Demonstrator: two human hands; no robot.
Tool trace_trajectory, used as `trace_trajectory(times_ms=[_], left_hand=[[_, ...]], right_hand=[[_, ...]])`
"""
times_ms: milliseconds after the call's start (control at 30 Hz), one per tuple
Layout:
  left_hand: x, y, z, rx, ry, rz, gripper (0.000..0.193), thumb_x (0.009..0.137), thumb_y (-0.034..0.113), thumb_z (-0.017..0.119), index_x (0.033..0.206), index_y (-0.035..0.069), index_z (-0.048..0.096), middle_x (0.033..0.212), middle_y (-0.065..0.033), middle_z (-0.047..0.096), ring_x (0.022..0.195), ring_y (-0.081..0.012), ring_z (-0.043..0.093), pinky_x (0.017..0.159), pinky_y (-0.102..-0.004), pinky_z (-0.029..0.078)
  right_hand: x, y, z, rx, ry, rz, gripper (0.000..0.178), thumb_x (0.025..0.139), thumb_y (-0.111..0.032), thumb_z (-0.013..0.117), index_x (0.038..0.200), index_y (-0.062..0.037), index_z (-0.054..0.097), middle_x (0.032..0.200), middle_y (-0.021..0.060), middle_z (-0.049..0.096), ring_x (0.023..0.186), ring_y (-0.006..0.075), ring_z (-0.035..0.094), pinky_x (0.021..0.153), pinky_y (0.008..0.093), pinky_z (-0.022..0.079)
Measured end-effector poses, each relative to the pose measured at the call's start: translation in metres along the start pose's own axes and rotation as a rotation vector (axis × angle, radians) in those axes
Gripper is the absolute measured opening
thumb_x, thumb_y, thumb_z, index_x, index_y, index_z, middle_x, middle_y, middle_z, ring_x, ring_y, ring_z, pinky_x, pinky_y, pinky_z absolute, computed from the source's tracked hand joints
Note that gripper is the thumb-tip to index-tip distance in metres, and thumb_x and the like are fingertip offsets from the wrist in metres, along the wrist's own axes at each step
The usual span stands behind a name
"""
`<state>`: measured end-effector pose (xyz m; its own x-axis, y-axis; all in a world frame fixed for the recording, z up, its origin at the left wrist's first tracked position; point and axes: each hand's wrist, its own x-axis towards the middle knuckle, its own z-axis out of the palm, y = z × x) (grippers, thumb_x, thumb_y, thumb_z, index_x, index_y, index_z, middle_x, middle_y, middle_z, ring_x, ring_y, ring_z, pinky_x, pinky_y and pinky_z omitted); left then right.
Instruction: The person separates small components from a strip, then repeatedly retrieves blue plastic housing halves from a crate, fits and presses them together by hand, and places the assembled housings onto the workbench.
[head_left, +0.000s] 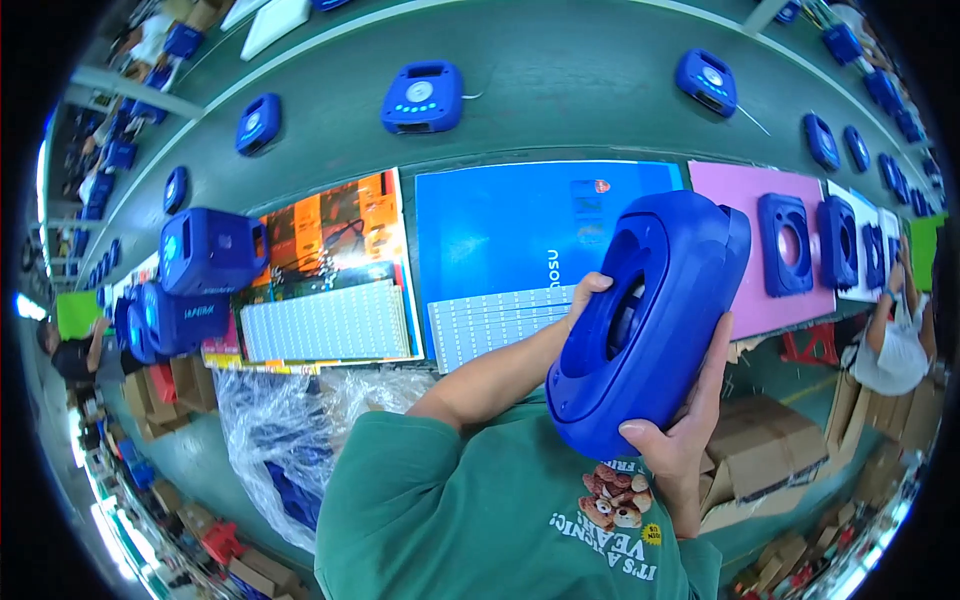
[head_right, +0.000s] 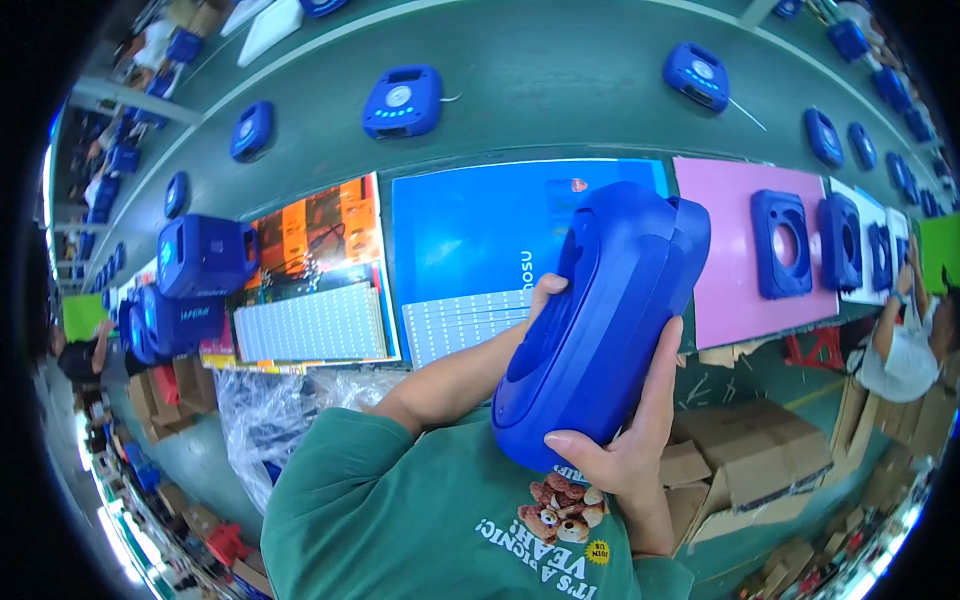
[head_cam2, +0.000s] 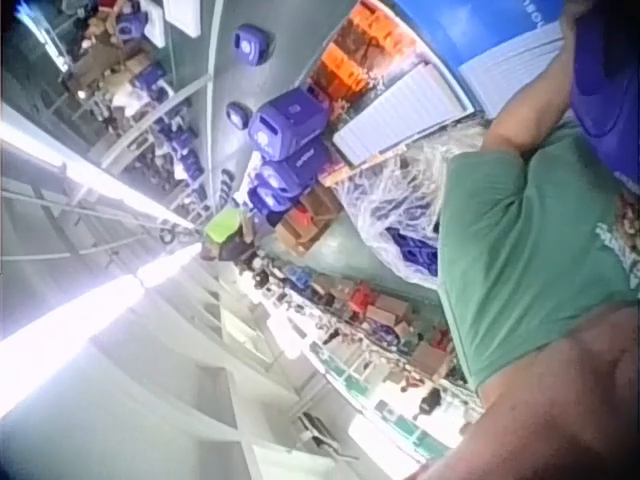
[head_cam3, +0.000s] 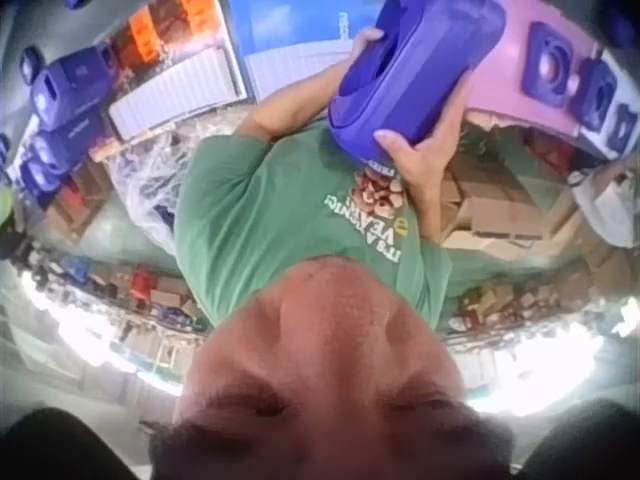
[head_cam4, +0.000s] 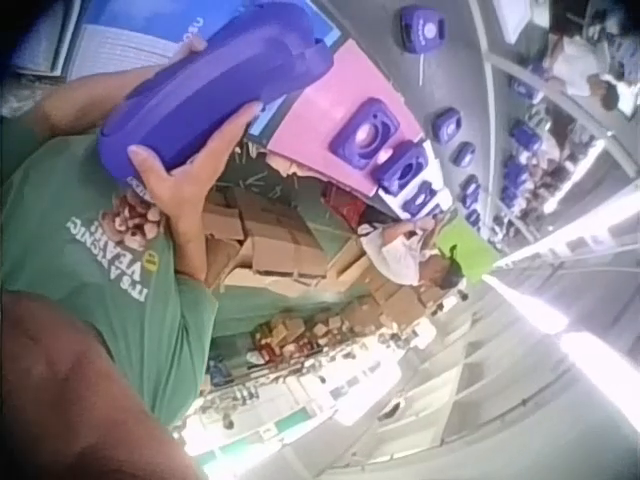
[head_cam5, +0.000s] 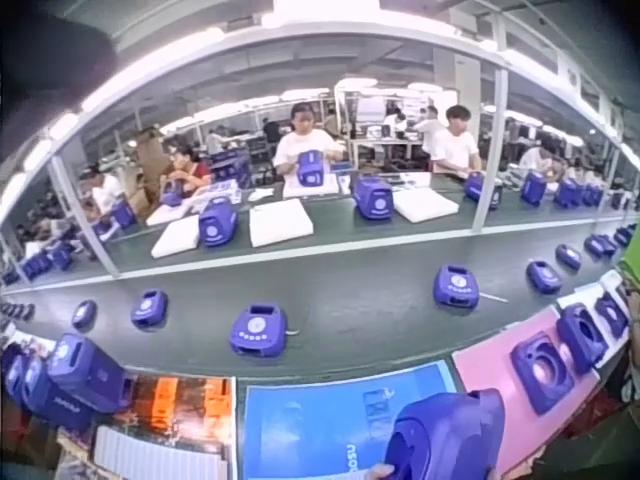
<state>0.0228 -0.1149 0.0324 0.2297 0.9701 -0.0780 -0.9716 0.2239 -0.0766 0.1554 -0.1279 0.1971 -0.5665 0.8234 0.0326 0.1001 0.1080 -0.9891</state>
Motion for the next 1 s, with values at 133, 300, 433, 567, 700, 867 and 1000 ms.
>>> trace_trajectory(times_ms=[133,300,433,567,700,867,1000], left_hand=[[0.024,-0.02,0.0,-0.044,-0.111,0.056,0.076,0.07,0.037,0.058,0.135,0.004,0.039,0.126,-0.0224,0.051,0.109,-0.0363,0.056,0.097,-0.0486,0.043],[0.042,-0.048,0.012,0.015,-0.07,0.13,0.079,0.07,0.041,0.058,0.137,0.004,0.037,0.129,-0.0229,0.048,0.111,-0.0367,0.054,0.098,-0.049,0.041],[0.062,-0.079,0.026,0.002,-0.022,0.174,0.076,0.071,0.039,0.057,0.136,0.004,0.038,0.128,-0.0224,0.05,0.11,-0.036,0.055,0.098,-0.0478,0.042],[0.074,-0.106,0.036,-0.028,0.017,0.228,0.072,0.072,0.036,0.057,0.135,0.005,0.04,0.126,-0.0219,0.051,0.109,-0.0353,0.056,0.099,-0.0467,0.042],[0.078,-0.119,0.042,-0.052,0.065,0.266,0.069,0.073,0.034,0.056,0.134,0.005,0.041,0.124,-0.0214,0.053,0.108,-0.0346,0.057,0.099,-0.0456,0.042],[0.069,-0.111,0.033,0.197,0.186,0.498,0.064,0.083,0.042,0.05,0.132,0.001,0.042,0.125,-0.0233,0.052,0.107,-0.0354,0.057,0.098,-0.0468,0.042],[0.061,-0.115,0.081,0.246,0.437,0.53,0.056,0.086,0.05,0.051,0.12,0.006,0.054,0.105,-0.0147,0.063,0.089,-0.0256,0.065,0.08,-0.0388,0.054]], right_hand=[[0.008,0.003,-0.03,-0.048,-0.123,-0.039,0.122,0.061,-0.035,0.082,0.142,0.0094,0.003,0.133,0.0286,0.036,0.12,0.0354,0.045,0.099,0.04,0.038],[0.018,0.009,-0.082,-0.157,-0.266,-0.162,0.12,0.062,-0.036,0.082,0.141,0.0112,0.006,0.13,0.0305,0.04,0.117,0.0364,0.048,0.099,0.0405,0.038],[0.019,0.009,-0.123,-0.074,-0.342,-0.168,0.119,0.062,-0.034,0.083,0.14,0.0126,0.007,0.131,0.0318,0.038,0.119,0.0381,0.046,0.101,0.0409,0.036],[0.019,0.01,-0.158,-0.091,-0.434,-0.2,0.119,0.061,-0.033,0.084,0.14,0.0129,0.008,0.134,0.0325,0.035,0.122,0.0388,0.044,0.101,0.0405,0.036],[0.024,0.019,-0.182,-0.181,-0.462,-0.325,0.116,0.062,-0.033,0.083,0.14,0.0126,0.009,0.135,0.0315,0.034,0.123,0.0365,0.043,0.1,0.0391,0.037],[0.059,0.034,-0.204,0.379,-0.315,0.022,0.091,0.079,-0.034,0.066,0.143,0.006,0.015,0.138,0.0218,0.036,0.122,0.0296,0.045,0.101,0.0358,0.037],[0.084,0.071,-0.223,0.638,-0.303,0.215,0.065,0.091,-0.029,0.049,0.141,0.0056,0.024,0.137,0.0194,0.039,0.121,0.0241,0.047,0.1,0.0337,0.038]])
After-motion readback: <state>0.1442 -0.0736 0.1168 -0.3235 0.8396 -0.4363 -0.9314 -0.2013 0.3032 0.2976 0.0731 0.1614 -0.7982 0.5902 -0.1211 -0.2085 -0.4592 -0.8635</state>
